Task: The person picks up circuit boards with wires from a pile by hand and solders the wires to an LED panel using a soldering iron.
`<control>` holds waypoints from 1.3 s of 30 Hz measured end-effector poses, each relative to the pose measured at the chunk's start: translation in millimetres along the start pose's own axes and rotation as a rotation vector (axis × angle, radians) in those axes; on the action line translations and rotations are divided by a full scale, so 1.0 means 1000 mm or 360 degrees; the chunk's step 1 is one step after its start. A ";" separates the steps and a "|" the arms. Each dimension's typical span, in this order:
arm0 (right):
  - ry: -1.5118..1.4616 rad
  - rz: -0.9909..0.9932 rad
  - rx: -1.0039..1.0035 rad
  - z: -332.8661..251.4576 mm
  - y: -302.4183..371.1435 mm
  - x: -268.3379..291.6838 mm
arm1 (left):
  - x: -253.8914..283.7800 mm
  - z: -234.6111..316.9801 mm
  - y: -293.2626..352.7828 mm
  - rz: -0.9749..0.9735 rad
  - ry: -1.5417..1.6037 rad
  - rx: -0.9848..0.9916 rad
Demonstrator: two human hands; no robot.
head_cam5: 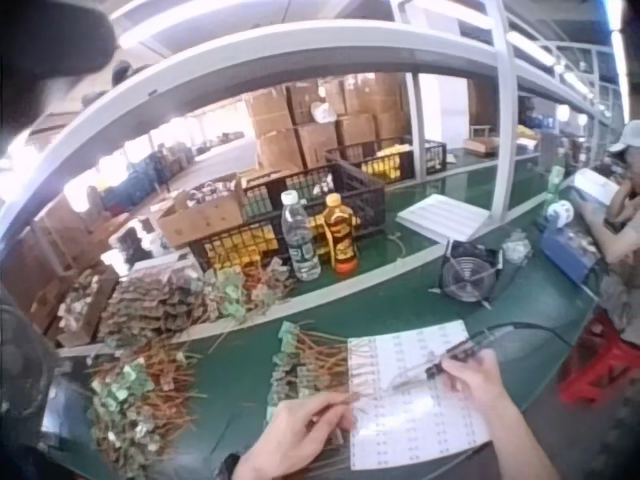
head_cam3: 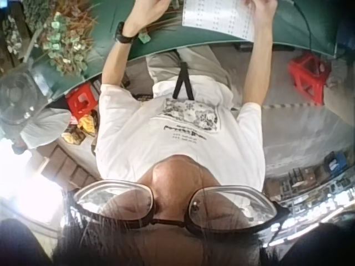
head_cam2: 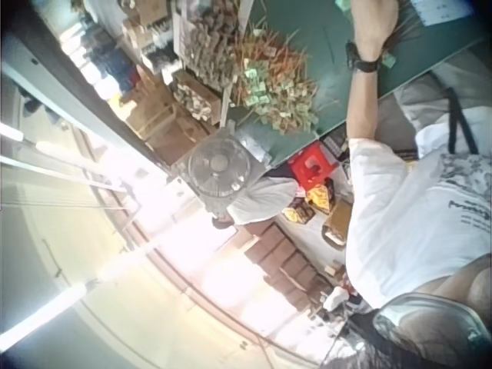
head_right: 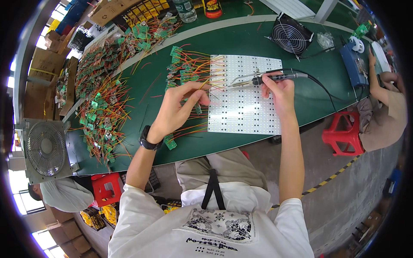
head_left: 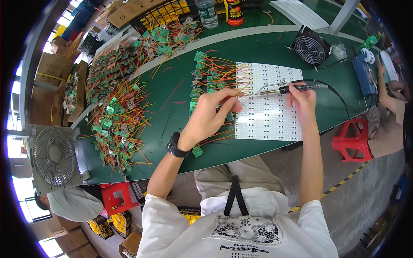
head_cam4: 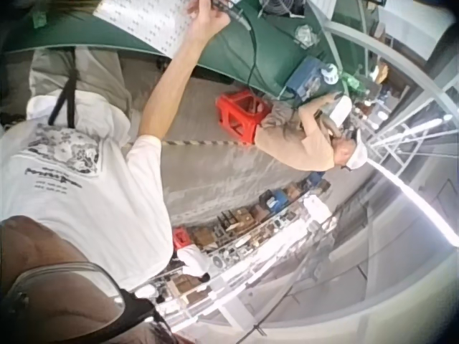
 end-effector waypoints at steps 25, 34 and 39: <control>0.0122 0.0045 0.0013 0.005 0.003 0.001 | -0.033 -0.016 0.006 0.0107 -0.1009 -0.0383; 0.0220 0.0034 0.0321 0.000 0.008 -0.005 | -0.046 -0.041 0.005 0.0166 -0.1062 -0.0456; 0.0421 0.0150 0.0518 -0.017 0.015 -0.017 | -0.046 -0.041 0.007 0.0252 -0.1040 -0.0437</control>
Point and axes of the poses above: each hand's wrist, its own y-axis away from the middle knuckle, its own x-axis out of the back of the hand, z = x × y, the point moved 4 cm from there along -y, towards the middle knuckle, and after that the axes turned 13 degrees about -y, right-handed, at the moved point
